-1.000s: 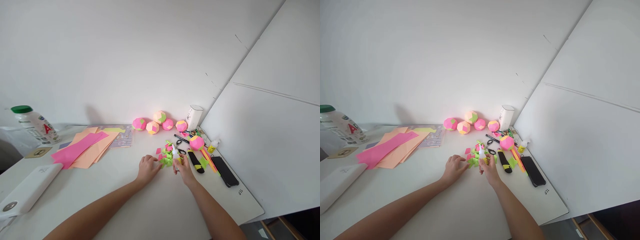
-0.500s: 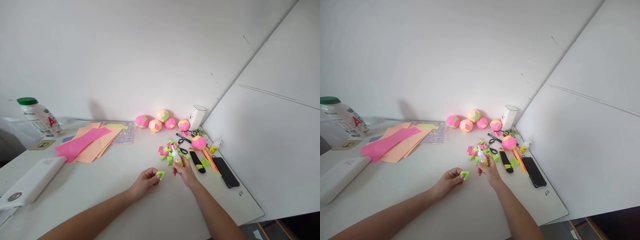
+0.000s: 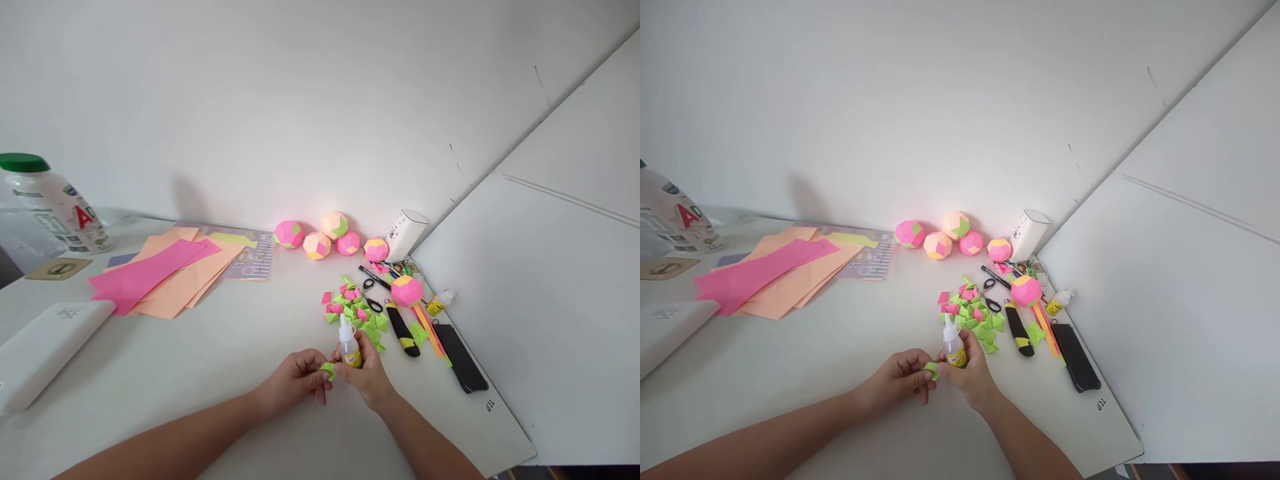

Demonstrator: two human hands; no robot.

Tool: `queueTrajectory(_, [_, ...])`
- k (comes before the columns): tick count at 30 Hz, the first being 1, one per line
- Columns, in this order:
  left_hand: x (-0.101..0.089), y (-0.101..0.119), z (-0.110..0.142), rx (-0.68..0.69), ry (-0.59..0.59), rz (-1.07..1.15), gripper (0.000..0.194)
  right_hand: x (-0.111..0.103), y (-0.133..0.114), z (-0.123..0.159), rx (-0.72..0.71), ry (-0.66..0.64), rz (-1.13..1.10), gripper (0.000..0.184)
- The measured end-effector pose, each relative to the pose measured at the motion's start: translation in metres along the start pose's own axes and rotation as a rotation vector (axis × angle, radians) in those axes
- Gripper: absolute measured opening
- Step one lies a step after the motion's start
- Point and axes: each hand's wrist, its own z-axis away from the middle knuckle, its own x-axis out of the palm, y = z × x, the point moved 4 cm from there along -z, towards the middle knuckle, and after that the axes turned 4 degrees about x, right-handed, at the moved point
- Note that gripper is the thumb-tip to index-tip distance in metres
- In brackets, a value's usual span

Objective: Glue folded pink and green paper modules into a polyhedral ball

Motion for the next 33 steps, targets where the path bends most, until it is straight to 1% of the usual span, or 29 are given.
queueTrajectory(3, [0.0,-0.003,0.003,0.023,0.055,-0.111,0.032,0.001,0.001,0.0,-0.011,-0.023,0.034,0.041])
queueTrajectory(5, [-0.001,-0.001,0.003,0.044,0.071,-0.154,0.032,0.001,0.001,0.0,-0.026,-0.045,0.044,0.04])
queueTrajectory(9, [-0.005,0.005,0.002,0.108,0.066,-0.096,0.032,-0.002,0.001,0.0,-0.032,-0.084,0.05,0.036])
queueTrajectory(11, [-0.007,0.007,0.001,0.108,0.069,-0.044,0.033,-0.004,0.002,0.0,-0.016,-0.076,0.056,0.036])
queueTrajectory(13, [-0.006,0.007,0.0,0.071,0.044,-0.017,0.034,-0.006,0.003,-0.001,-0.005,-0.048,0.063,0.037])
queueTrajectory(16, [-0.001,0.006,0.001,0.009,-0.027,-0.053,0.034,-0.006,0.004,-0.001,0.01,-0.025,0.071,0.038])
queueTrajectory(20, [0.005,0.006,0.004,0.011,-0.122,-0.133,0.032,0.001,0.007,0.0,0.043,-0.054,0.08,0.04])
queueTrajectory(21, [0.005,0.007,0.005,0.019,-0.12,-0.14,0.032,0.001,0.007,0.001,0.054,-0.057,0.079,0.042])
queueTrajectory(23, [0.002,0.009,0.004,0.043,-0.075,-0.13,0.032,-0.001,0.006,0.002,0.06,-0.033,0.075,0.045])
queueTrajectory(25, [-0.002,0.014,0.002,0.084,-0.016,-0.075,0.032,-0.008,0.001,0.002,0.04,0.016,0.073,0.048])
queueTrajectory(27, [-0.004,0.018,0.0,0.098,0.011,-0.014,0.032,-0.014,-0.006,0.002,0.01,0.026,0.077,0.049])
queueTrajectory(30, [-0.006,0.019,-0.002,0.015,0.02,0.094,0.029,-0.021,-0.018,0.003,-0.04,0.029,0.093,0.05])
queueTrajectory(33, [-0.008,0.019,-0.004,-0.005,0.051,0.186,0.031,-0.023,-0.024,0.004,-0.067,0.012,0.105,0.05])
